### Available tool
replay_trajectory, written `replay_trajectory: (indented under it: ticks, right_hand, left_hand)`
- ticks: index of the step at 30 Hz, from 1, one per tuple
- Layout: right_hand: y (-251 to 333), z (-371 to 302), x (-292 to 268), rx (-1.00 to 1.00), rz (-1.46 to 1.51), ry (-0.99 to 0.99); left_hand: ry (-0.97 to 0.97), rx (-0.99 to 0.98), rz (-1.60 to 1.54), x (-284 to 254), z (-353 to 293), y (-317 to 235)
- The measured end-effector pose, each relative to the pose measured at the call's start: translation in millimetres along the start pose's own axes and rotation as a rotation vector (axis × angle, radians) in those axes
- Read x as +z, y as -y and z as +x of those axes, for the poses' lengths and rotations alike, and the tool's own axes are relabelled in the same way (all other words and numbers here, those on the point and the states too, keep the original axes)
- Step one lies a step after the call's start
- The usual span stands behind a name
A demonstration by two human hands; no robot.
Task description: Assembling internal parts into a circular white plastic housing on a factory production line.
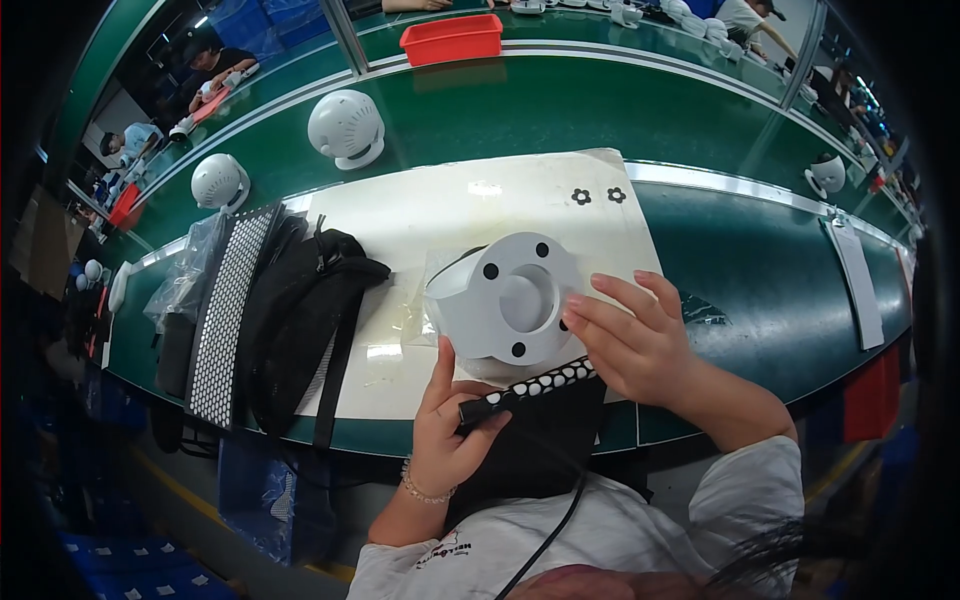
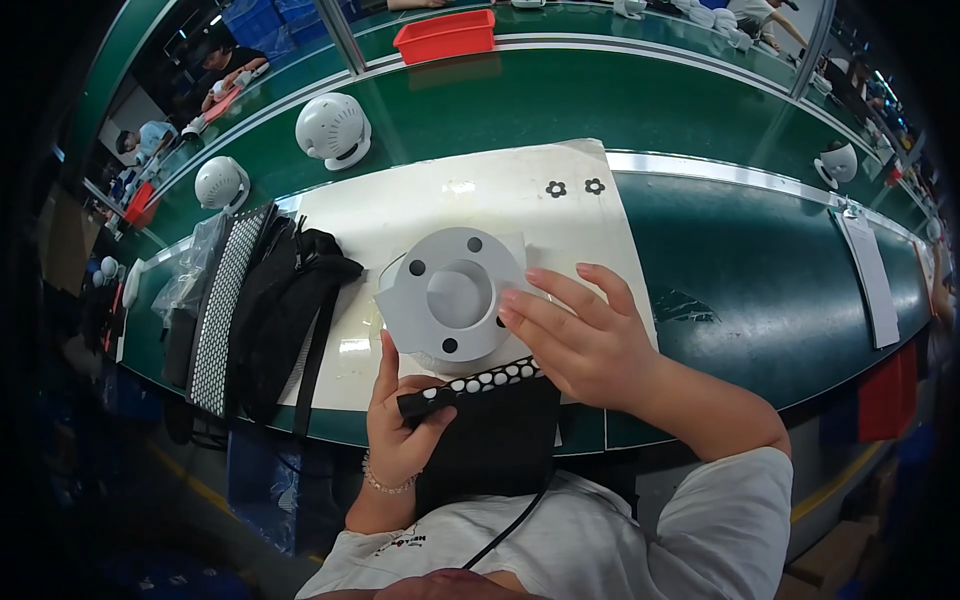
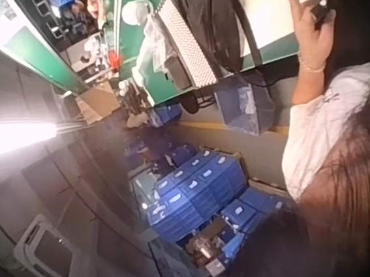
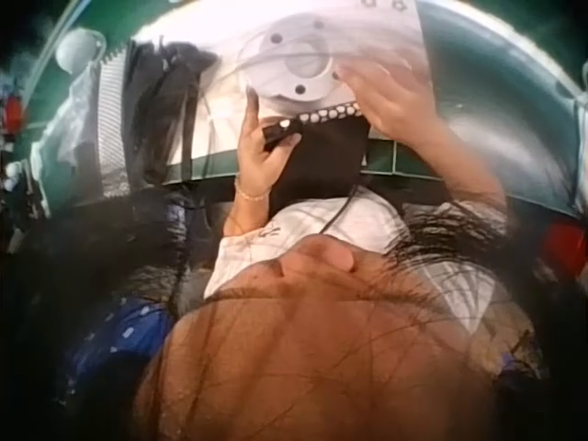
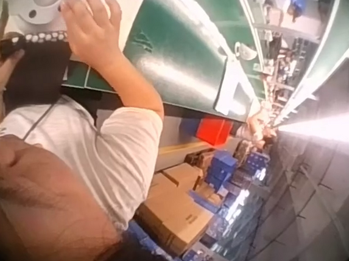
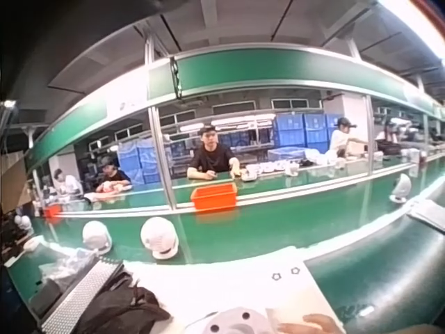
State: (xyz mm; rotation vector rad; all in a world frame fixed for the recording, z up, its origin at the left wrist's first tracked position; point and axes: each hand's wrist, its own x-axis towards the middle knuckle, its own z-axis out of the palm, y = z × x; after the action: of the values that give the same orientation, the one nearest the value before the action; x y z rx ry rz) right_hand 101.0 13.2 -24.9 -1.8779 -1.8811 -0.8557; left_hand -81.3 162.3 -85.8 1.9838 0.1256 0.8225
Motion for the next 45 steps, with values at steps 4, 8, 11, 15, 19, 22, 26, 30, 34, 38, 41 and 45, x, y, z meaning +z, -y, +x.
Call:
replay_trajectory:
  ticks: [4, 8, 11, 15, 19, 22, 26, 30, 34, 38, 41, 45]
  right_hand:
    - [12, 1, -8, 0.045, -0.064, 0.052]
    - [2, 0, 7, 0.384, 0.435, 0.051]
    - [-7, 7, 18, 1.095, 1.649, 0.199]
    - [2, 26, 8, 1.046, 1.679, 0.271]
    - [-24, 34, 15, 0.978, 1.756, 0.093]
    - [-55, 52, 25, 0.936, 1.627, -0.146]
    - [-141, 44, 78, 0.899, 0.482, -0.216]
    - [-230, 5, 113, 0.509, -0.577, -0.13]
    - [-242, -5, 122, 0.907, -0.55, 0.304]
    - [-245, -9, 122, 0.944, -0.497, 0.339]
    - [-233, -10, 124, 0.781, -0.348, 0.017]
    - [-174, 41, 124, 0.536, 0.045, -0.015]
  left_hand:
    - [-0.004, 0.002, -0.011, -2, -5, 0]
    - [-0.015, -0.044, -0.048, -1, -9, 2]
    - [-0.024, -0.026, -0.056, 1, -8, 2]
    - [-0.044, 0.021, -0.137, -1, -8, 0]
    - [-0.018, -0.001, -0.194, -2, -8, 6]
    - [-0.014, 0.025, -0.19, -12, -13, 7]
    - [0.028, 0.013, -0.184, -9, -8, -1]
    - [0.015, 0.042, -0.195, -10, -12, 3]
    - [0.001, 0.022, -0.189, -14, -16, 4]
    - [0.004, 0.037, -0.171, -15, -16, 7]
    - [0.013, 0.02, -0.18, -15, -16, 11]
    - [-0.014, 0.009, -0.196, -19, -16, 6]
